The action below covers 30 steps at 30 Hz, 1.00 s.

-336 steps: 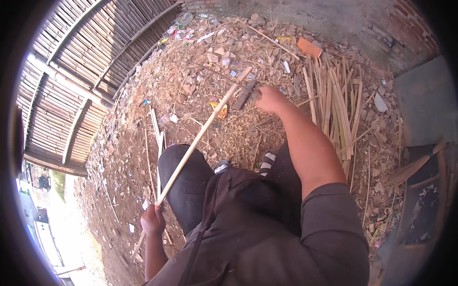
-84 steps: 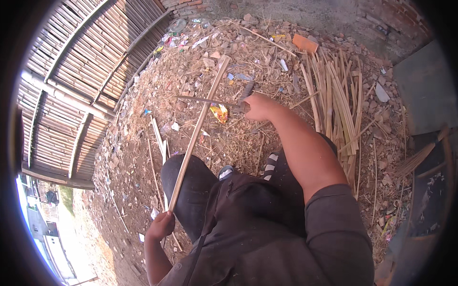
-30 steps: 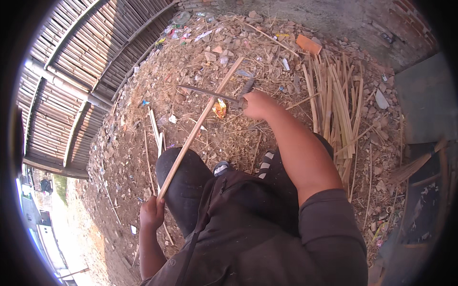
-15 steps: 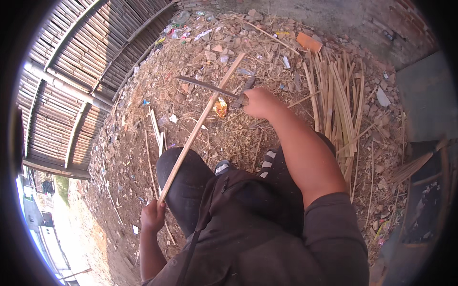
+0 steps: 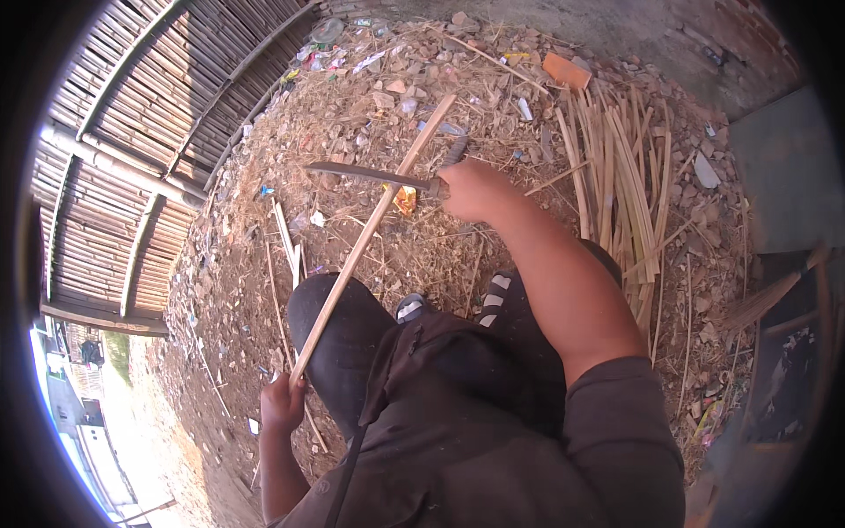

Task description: The person holds a bamboo strip and shaves along its surface using a knife.

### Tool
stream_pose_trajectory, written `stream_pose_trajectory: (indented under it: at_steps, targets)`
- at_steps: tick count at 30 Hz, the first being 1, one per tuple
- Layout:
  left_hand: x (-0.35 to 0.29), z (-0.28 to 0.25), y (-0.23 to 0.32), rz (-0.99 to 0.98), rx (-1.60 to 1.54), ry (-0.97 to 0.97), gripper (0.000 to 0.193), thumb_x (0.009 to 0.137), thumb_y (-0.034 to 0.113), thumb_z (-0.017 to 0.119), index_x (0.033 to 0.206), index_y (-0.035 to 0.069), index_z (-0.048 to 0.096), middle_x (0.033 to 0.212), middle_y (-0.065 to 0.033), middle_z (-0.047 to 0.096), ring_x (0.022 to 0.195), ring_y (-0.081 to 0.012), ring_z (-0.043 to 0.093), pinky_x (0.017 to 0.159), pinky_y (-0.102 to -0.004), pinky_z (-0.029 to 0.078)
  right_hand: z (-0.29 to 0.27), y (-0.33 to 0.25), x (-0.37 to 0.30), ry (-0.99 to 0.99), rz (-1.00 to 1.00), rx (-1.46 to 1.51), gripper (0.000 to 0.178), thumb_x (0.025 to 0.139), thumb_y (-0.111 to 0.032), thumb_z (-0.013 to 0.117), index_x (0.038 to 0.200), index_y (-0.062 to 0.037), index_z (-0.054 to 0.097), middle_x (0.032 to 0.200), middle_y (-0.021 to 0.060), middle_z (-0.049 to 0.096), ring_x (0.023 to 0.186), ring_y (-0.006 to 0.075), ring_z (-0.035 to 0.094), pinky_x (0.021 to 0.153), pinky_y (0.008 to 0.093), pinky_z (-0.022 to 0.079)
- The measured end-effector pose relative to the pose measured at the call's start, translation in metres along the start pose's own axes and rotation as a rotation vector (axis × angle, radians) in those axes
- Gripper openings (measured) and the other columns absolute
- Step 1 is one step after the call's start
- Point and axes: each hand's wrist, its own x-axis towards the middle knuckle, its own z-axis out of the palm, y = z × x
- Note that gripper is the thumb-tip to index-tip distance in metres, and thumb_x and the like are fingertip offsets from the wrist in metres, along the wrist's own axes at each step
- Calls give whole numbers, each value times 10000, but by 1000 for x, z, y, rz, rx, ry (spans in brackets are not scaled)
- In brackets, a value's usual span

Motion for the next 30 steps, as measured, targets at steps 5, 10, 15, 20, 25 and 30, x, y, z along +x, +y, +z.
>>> stream_pose_trajectory:
  at_steps: [5,10,15,20,25,30]
  targets:
    - [-8,7,4,-17,24,26,372,932,321,636,740,37,490,609,-212,567,604,-465,581,540,-532,437,-4,22,-3,-80,-9,102,260,745,-181,662,979,-71,688,900,191,695,853,389,674,757,464,538]
    - [2,-7,11,-78,24,-40,338,936,316,628,769,34,544,639,-225,595,635,-464,612,572,-535,469,-4,38,7,66,21,71,242,740,-162,674,946,-36,655,870,199,673,851,381,665,734,452,524]
    - [-11,0,6,-64,32,3,344,921,322,645,768,36,531,627,-214,597,620,-456,613,559,-536,467,-3,-22,-19,-15,-222,-129,259,738,-175,671,963,-47,668,873,191,685,853,384,670,750,459,533]
    - [-14,5,-11,26,111,67,349,921,319,646,750,47,512,611,-203,585,602,-446,611,537,-528,463,7,51,14,51,19,184,281,740,-184,665,997,-69,681,892,177,696,871,376,678,769,457,543]
    - [-10,-10,-9,18,105,35,365,920,326,652,738,44,507,608,-199,578,594,-444,605,530,-516,461,6,23,3,101,-7,74,226,734,-188,679,907,-54,623,827,183,661,833,371,665,728,470,520]
    - [-19,-6,-4,-18,50,11,373,900,322,681,721,42,511,602,-194,573,581,-441,595,536,-506,455,1,-3,-9,69,-311,-103,190,717,-186,695,871,-99,625,763,144,651,761,374,651,688,475,511]
